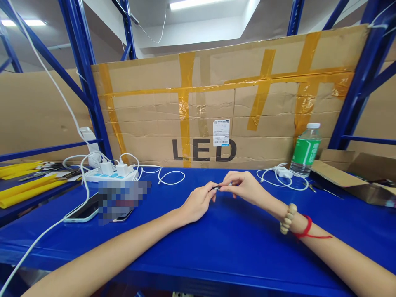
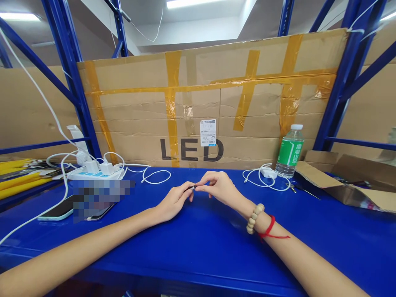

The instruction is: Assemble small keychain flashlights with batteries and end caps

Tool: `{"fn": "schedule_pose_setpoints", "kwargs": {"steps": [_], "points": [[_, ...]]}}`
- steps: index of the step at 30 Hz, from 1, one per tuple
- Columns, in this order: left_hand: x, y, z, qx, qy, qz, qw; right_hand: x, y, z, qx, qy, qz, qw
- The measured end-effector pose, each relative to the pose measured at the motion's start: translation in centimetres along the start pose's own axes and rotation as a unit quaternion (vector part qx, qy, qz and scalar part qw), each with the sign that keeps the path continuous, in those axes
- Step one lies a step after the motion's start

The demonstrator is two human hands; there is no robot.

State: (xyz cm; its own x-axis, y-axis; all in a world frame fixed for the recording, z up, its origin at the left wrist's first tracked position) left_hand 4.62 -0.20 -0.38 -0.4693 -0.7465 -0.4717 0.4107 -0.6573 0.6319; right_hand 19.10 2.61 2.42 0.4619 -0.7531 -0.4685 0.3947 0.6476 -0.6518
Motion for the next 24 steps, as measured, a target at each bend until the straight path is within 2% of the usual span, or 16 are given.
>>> {"fn": "schedule_pose_setpoints", "kwargs": {"steps": [6,12,19,24], "points": [[0.4,0.2,-0.2,-0.002,-0.025,0.0,1.0,0.2,0.3,-0.3,0.024,-0.008,-0.062,0.998],[0.5,0.3,-0.4,-0.022,-0.037,0.008,0.999,0.1,1.0,-0.4,0.035,-0.033,-0.075,0.996],[0.4,0.0,-0.4,0.001,-0.021,0.019,1.0,0.2,1.3,-0.5,0.07,-0.018,-0.086,0.994],[0.3,0.2,-0.2,0.0,0.008,0.011,1.0,0.7,0.5,-0.8,0.009,-0.042,-0.099,0.994]]}}
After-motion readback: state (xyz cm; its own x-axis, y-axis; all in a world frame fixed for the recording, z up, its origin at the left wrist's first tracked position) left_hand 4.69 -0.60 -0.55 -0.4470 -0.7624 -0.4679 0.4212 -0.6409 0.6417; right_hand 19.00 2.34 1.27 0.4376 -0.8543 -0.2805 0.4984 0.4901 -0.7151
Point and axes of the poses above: each hand's wrist, its own x-axis away from the middle knuckle, its own z-axis out of the back of the hand, y = z × x, the point moved 4 cm from there along -x, towards the middle knuckle, and after that the axes turned 10 degrees about x, right-handed, at the moved point
